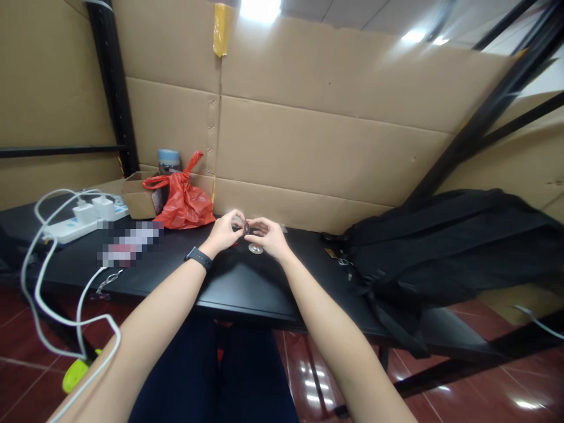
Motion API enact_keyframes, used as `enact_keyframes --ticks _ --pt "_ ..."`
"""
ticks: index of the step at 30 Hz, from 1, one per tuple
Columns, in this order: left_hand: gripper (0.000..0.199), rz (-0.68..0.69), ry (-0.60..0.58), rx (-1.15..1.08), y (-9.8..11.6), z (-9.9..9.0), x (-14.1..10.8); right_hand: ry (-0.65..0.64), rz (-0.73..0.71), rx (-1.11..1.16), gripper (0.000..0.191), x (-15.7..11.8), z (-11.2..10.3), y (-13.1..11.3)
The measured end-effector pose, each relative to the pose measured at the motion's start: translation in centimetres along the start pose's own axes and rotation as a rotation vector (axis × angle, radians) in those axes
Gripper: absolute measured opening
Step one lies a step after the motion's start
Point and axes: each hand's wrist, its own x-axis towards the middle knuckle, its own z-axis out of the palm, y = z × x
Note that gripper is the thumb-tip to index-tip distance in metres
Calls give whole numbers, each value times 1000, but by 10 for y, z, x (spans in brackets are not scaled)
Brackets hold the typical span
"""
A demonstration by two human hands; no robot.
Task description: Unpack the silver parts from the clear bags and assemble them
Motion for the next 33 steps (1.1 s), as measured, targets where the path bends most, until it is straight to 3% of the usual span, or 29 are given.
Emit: enact_keyframes --ticks 8,15,21,27,33 --pt "27 52 50 142 14 0 -2 16 29 52 48 1 1 4" --pt "30 34 43 128 15 3 -1 53 47 190 52 -2 3 3" --pt "28 50 45 255 13 7 -1 35 261 97 51 0 1 3" --pt "28 66 44 265 10 8 -1 -81 155 -91 38 1 -8 8" --pt "21 38 100 343 7 6 1 -29 -26 -337 25 5 -15 13"
